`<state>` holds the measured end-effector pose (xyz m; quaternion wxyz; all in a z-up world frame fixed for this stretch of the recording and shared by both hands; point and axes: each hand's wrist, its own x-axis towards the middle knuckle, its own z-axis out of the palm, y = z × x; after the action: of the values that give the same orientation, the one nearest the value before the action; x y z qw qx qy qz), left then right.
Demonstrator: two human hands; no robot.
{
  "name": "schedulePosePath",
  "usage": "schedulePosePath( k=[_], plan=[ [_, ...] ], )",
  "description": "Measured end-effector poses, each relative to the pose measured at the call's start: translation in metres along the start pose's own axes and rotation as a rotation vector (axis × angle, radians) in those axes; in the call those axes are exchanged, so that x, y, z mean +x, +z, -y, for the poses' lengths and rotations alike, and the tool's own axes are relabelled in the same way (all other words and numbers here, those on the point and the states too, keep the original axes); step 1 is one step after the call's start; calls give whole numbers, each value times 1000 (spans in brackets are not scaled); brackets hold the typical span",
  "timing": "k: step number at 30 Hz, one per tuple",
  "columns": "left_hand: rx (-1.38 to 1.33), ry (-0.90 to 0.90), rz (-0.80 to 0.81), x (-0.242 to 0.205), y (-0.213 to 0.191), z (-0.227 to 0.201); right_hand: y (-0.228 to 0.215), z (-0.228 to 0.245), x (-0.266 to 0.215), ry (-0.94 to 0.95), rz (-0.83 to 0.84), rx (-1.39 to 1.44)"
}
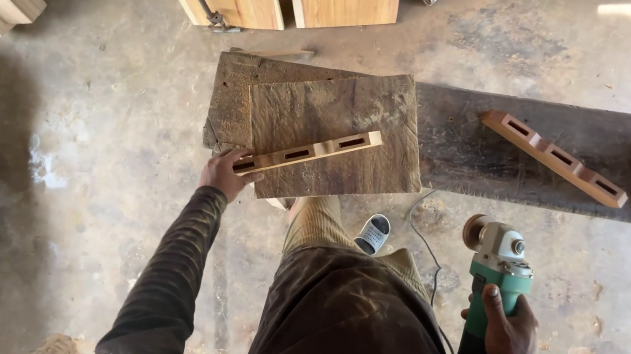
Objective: Use an angle grinder to sand and refine wood joint components.
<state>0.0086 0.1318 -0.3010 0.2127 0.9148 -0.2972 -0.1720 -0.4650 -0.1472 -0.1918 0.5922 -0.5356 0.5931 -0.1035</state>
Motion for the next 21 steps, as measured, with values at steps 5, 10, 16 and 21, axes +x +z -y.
schedulePosePath(
  k=[5, 10, 16, 21],
  plan=[
    [215, 288, -215, 26, 13, -35, 14, 6, -11, 1, -43, -28],
    [-85, 308, 304, 68, -16, -174, 28, -1, -20, 8, -110, 104],
    [45, 313, 614, 130, 43, -183, 52, 12, -48, -18, -177, 191],
    [-600, 330, 289, 123, -44, -174, 72, 9, -59, -52, -184, 273]
  ],
)
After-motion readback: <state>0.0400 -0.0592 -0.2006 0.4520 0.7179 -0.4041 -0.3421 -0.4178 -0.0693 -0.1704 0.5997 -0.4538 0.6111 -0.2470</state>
